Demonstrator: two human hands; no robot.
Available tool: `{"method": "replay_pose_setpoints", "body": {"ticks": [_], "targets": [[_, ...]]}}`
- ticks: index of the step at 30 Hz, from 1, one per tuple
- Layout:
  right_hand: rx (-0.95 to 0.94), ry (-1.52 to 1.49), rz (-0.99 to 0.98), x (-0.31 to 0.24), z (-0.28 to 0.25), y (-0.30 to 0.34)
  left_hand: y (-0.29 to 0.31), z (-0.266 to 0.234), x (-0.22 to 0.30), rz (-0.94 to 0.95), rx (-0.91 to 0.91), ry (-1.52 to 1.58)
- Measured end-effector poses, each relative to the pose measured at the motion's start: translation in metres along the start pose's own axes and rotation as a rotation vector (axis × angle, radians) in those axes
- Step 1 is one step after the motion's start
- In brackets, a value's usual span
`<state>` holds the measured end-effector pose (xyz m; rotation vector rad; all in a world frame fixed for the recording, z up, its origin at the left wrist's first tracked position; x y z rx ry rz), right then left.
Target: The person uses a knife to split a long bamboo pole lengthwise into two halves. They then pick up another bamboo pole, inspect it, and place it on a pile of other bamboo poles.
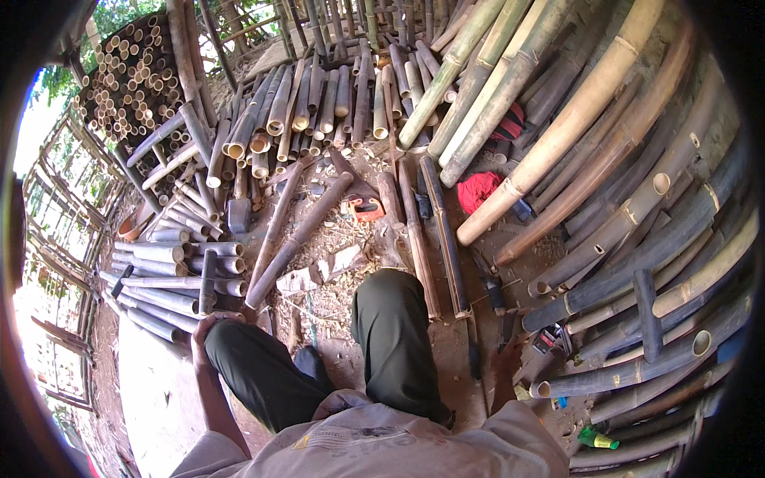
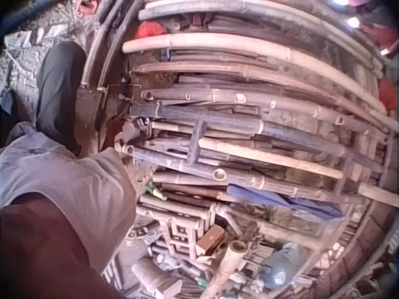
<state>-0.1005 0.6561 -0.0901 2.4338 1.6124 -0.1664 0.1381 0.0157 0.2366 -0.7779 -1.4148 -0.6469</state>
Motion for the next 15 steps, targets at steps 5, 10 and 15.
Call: {"method": "replay_pose_setpoints", "body": {"ticks": [5,10,15], "targets": [[0.063,0.099,0.050,-0.005,-0.007,-0.002,-0.003,-0.009,-0.016,-0.076,0.011,0.104],[0.490,0.136,-0.219,-0.036,-0.024,-0.001,0.000,-0.019,-0.055,-0.160,0.046,0.389],[0.082,-0.214,-0.516,-0.154,-0.030,-0.009,0.019,-0.068,-0.108,-0.140,0.230,0.478]]}}
Point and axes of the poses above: each hand's wrist, its own y-axis away from the middle knuckle, its own z-axis out of the palm, x = y × z, the point moved 2 cm from there along -y, towards the middle knuckle, and after that the axes turned 8 degrees about z, right-handed, at the moved point
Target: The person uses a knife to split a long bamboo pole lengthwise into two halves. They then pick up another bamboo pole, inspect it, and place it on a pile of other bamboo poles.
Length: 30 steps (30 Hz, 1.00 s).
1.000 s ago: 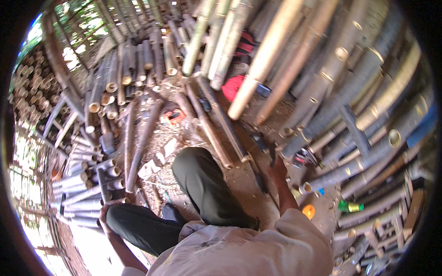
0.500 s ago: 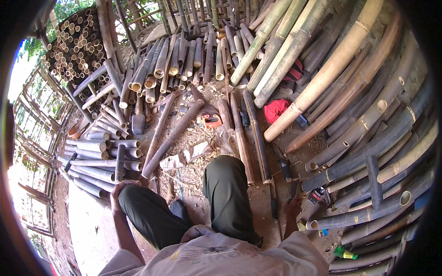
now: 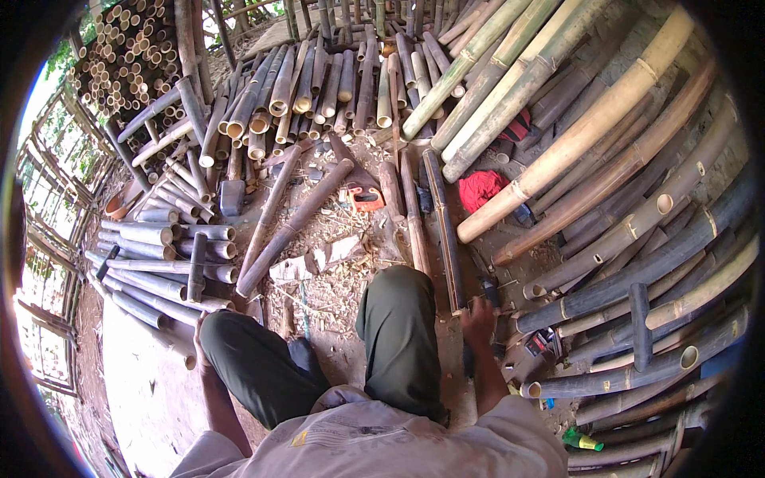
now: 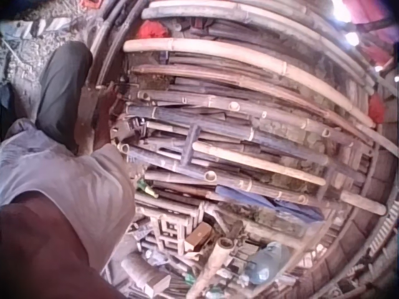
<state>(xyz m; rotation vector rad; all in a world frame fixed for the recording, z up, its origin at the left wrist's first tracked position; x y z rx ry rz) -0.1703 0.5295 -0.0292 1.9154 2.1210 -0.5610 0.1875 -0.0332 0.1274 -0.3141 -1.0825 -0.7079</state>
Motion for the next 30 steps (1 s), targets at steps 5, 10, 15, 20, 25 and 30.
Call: {"method": "replay_pose_setpoints", "body": {"ticks": [5,10,15,20,25,30], "targets": [[0.210,0.294,-0.300,0.012,0.099,-0.062,-0.027,0.007,-0.043,0.004,0.001,0.089],[-0.375,-0.081,-0.069,-0.081,0.122,-0.051,0.009,-0.030,-0.015,0.036,0.200,-0.070],[-0.495,-0.381,0.070,-0.085,0.105,-0.069,0.031,0.023,0.015,0.000,0.192,0.022],[-0.554,-0.737,0.196,-0.103,0.051,-0.087,0.032,0.021,0.009,0.015,0.311,-0.016],[-0.371,-0.838,-0.034,-0.088,-0.034,-0.098,0.018,0.045,0.005,-0.021,0.085,0.125],[-0.258,-0.917,0.080,-0.120,-0.115,-0.110,-0.024,0.095,0.053,-0.060,-0.257,-0.470]]}}
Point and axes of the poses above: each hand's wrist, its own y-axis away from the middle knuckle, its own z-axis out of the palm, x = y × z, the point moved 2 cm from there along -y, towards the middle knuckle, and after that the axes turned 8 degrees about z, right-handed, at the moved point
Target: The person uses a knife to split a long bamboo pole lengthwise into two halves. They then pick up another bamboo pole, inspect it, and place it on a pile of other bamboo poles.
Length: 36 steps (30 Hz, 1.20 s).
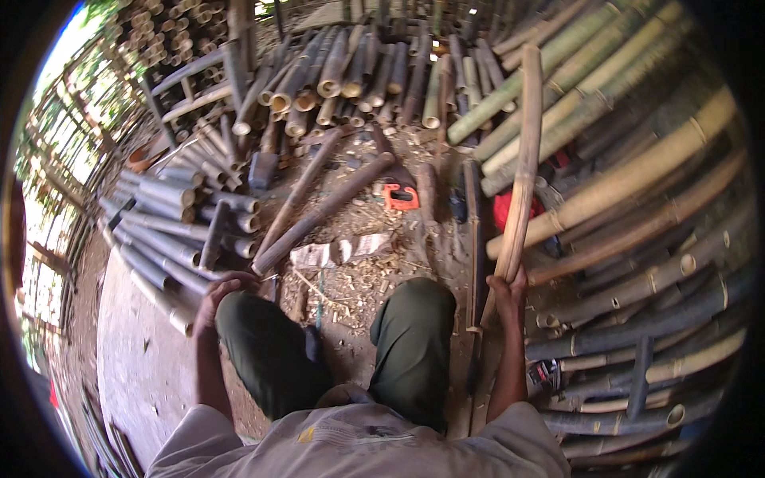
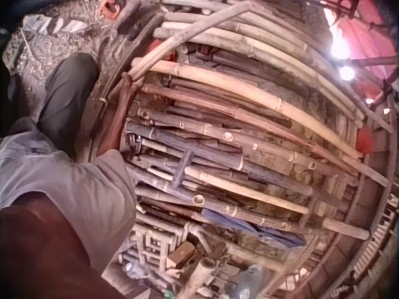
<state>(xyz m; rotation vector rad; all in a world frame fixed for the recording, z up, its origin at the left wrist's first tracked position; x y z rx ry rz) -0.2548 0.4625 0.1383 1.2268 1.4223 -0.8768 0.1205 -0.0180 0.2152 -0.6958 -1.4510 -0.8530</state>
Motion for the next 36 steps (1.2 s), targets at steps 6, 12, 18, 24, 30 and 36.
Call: {"method": "replay_pose_setpoints", "body": {"ticks": [6,12,18,24,30,36], "targets": [[0.175,0.087,-0.131,-0.080,-0.050,0.005,-0.127,0.103,0.083,0.231,-0.615,-0.479],[0.300,0.015,-0.153,-0.149,-0.061,0.039,-0.187,0.322,-0.130,-0.226,-0.992,-0.090],[0.542,0.089,0.008,-0.093,-0.082,0.101,-0.104,0.507,-0.290,-0.348,-0.427,-0.436],[0.535,0.050,0.266,-0.041,-0.067,0.153,-0.096,0.522,-0.278,-0.394,-0.419,-0.507],[0.544,0.052,0.250,-0.035,-0.069,0.157,-0.135,0.471,-0.268,-0.610,-0.391,0.310],[0.559,0.105,0.091,-0.040,-0.064,0.154,-0.124,0.374,-0.200,-0.014,-0.184,0.005]]}}
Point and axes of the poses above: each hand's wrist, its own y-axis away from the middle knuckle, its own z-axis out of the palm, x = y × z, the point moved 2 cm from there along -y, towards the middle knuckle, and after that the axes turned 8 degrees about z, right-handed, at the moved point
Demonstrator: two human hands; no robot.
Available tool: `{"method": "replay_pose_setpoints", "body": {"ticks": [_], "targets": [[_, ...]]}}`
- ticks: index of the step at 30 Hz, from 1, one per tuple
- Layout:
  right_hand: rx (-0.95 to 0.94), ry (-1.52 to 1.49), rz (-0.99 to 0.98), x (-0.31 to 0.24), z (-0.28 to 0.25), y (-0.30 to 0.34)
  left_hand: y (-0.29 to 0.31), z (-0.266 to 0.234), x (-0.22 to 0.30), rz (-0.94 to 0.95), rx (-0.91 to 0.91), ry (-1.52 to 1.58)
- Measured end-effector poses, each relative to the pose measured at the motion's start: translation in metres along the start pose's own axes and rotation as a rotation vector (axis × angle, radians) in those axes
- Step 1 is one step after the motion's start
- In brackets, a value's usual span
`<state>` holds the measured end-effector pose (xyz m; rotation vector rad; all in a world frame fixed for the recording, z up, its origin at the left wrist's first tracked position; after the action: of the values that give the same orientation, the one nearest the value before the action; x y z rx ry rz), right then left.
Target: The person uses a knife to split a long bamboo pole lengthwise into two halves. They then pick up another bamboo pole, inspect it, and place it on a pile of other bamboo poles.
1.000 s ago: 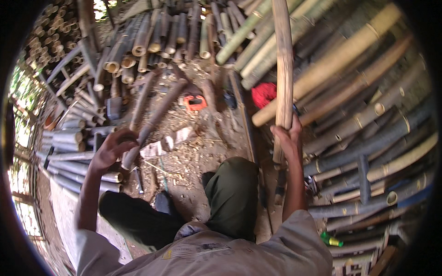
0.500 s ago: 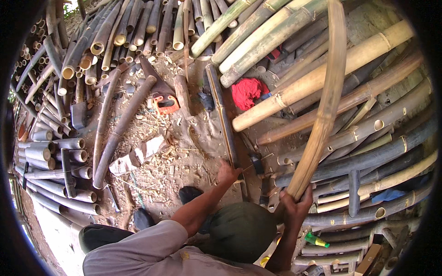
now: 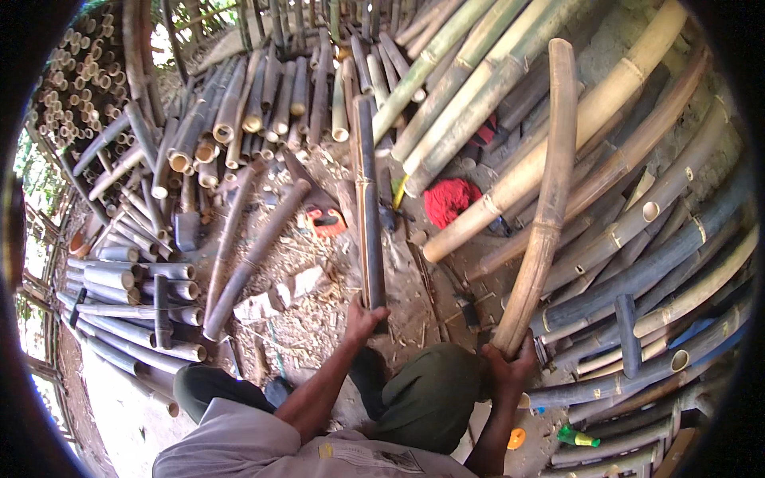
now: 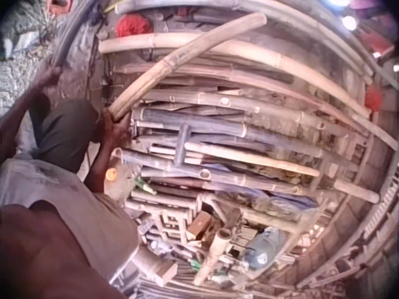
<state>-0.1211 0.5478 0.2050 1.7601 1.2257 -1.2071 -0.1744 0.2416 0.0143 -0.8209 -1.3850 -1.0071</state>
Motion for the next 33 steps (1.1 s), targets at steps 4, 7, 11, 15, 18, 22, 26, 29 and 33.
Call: {"method": "replay_pose_setpoints", "body": {"ticks": [4,7,11,15,18,22,26,29,33], "targets": [[0.019,-0.176,-0.090,-0.034,-0.002,0.015,0.026,-0.036,0.080,0.096,-0.084,0.251],[0.023,-0.382,-0.056,-0.067,-0.008,0.021,0.010,-0.050,0.161,0.070,-0.116,0.375],[-0.164,-0.857,-0.031,-0.115,-0.014,0.006,0.011,-0.043,0.228,0.102,0.020,0.708],[-0.417,-1.058,-0.260,-0.178,0.015,0.012,0.028,-0.043,0.265,0.080,0.111,0.998],[-0.414,-1.132,-0.334,-0.195,0.026,0.024,0.035,-0.053,0.272,0.191,0.130,1.153],[-0.409,-1.255,-0.327,-0.202,0.041,0.037,0.035,-0.068,0.275,0.247,0.144,1.333],[-0.419,-1.280,-0.285,-0.205,0.078,0.054,0.044,-0.082,0.270,0.228,0.219,1.418],[-0.415,-1.324,-0.187,-0.196,0.093,0.054,0.050,-0.083,0.273,0.226,0.246,1.452],[-0.397,-1.282,-0.188,-0.191,0.095,0.049,0.066,-0.081,0.278,0.210,0.354,1.418]]}}
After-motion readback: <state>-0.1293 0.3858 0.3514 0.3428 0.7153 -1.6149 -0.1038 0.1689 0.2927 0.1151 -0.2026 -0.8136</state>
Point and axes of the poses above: each hand's wrist, its own y-axis away from the middle knuckle, its own z-axis out of the palm, x = y × z, the point moved 2 cm from there along -y, towards the middle knuckle, and after that the axes turned 8 degrees about z, right-handed, at the moved point
